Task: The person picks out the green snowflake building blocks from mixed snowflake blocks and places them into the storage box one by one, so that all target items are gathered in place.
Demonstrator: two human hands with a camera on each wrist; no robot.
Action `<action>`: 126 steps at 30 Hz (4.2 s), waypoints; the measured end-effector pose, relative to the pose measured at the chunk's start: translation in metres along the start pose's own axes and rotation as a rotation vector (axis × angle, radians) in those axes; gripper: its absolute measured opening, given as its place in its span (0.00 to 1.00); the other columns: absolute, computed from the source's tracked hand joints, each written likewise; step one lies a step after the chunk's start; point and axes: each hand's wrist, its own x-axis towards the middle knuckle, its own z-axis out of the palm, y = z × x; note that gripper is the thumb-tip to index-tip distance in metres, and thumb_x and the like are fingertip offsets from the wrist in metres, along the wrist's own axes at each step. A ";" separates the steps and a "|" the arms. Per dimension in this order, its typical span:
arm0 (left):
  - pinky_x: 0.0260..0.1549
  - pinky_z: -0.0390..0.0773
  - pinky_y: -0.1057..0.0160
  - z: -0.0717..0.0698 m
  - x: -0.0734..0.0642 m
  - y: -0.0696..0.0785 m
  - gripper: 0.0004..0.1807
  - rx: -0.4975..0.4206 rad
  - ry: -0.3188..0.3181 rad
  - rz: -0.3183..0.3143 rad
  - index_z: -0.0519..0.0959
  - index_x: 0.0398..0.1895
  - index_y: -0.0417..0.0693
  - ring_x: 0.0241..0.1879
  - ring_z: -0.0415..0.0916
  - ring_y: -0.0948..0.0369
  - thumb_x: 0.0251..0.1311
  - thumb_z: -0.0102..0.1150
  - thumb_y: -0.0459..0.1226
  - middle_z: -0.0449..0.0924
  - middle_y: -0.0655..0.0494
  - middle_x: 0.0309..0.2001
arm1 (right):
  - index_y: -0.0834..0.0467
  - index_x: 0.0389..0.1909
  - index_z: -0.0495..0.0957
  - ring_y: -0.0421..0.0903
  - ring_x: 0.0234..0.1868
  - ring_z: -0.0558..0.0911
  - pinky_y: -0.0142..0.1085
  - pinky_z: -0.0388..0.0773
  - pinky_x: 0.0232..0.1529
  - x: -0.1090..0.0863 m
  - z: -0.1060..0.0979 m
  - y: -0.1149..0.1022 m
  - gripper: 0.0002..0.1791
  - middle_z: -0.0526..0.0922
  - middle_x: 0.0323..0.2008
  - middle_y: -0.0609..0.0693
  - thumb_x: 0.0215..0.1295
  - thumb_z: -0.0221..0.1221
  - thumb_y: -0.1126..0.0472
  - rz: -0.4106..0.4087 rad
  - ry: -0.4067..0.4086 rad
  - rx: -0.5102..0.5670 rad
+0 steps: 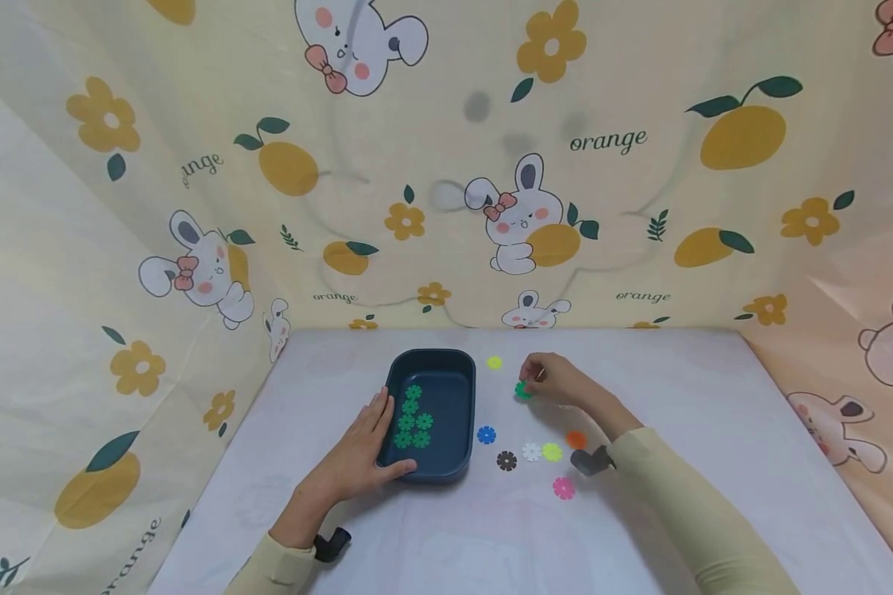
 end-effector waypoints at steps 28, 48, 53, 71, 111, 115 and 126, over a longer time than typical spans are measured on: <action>0.84 0.45 0.47 -0.001 -0.001 -0.001 0.68 0.006 0.011 0.020 0.41 0.88 0.41 0.88 0.33 0.52 0.64 0.54 0.77 0.32 0.48 0.89 | 0.58 0.47 0.87 0.46 0.40 0.85 0.34 0.87 0.46 0.049 0.039 -0.095 0.06 0.88 0.41 0.50 0.72 0.69 0.67 -0.237 -0.062 0.218; 0.84 0.46 0.46 0.001 0.001 -0.003 0.67 0.004 0.005 0.025 0.42 0.88 0.40 0.88 0.33 0.51 0.65 0.53 0.76 0.31 0.47 0.89 | 0.63 0.44 0.88 0.40 0.36 0.84 0.35 0.86 0.43 0.090 0.080 -0.110 0.04 0.88 0.34 0.46 0.71 0.69 0.69 -0.233 -0.139 0.032; 0.84 0.46 0.46 0.002 0.001 -0.004 0.68 0.004 -0.003 0.018 0.41 0.88 0.41 0.88 0.32 0.51 0.65 0.52 0.77 0.30 0.48 0.89 | 0.61 0.43 0.88 0.40 0.35 0.83 0.35 0.86 0.43 0.097 0.084 -0.109 0.04 0.87 0.34 0.45 0.70 0.69 0.69 -0.201 -0.149 -0.033; 0.84 0.44 0.48 0.002 0.000 -0.002 0.66 -0.009 -0.002 -0.002 0.41 0.89 0.42 0.88 0.31 0.54 0.66 0.58 0.73 0.30 0.50 0.89 | 0.60 0.40 0.88 0.42 0.32 0.82 0.33 0.83 0.36 0.101 0.090 -0.114 0.04 0.86 0.31 0.47 0.68 0.69 0.70 -0.128 -0.221 -0.068; 0.84 0.46 0.47 0.001 0.001 0.000 0.67 0.000 0.014 -0.001 0.41 0.89 0.42 0.88 0.34 0.51 0.64 0.57 0.75 0.32 0.48 0.89 | 0.61 0.48 0.87 0.45 0.45 0.87 0.43 0.88 0.53 0.046 0.009 -0.073 0.07 0.89 0.43 0.48 0.73 0.69 0.64 -0.242 0.013 0.078; 0.84 0.45 0.48 0.001 0.000 0.000 0.67 0.004 0.010 0.002 0.41 0.88 0.42 0.88 0.34 0.52 0.64 0.57 0.75 0.31 0.49 0.89 | 0.62 0.48 0.87 0.45 0.44 0.87 0.42 0.87 0.53 0.035 -0.003 -0.051 0.09 0.89 0.42 0.49 0.71 0.70 0.64 -0.214 0.061 0.052; 0.84 0.45 0.48 0.001 0.000 0.001 0.67 0.005 0.010 -0.004 0.41 0.89 0.42 0.88 0.34 0.52 0.64 0.56 0.75 0.32 0.49 0.89 | 0.66 0.52 0.84 0.50 0.45 0.82 0.41 0.83 0.52 0.007 -0.026 0.007 0.13 0.85 0.42 0.52 0.73 0.69 0.63 -0.029 0.090 -0.012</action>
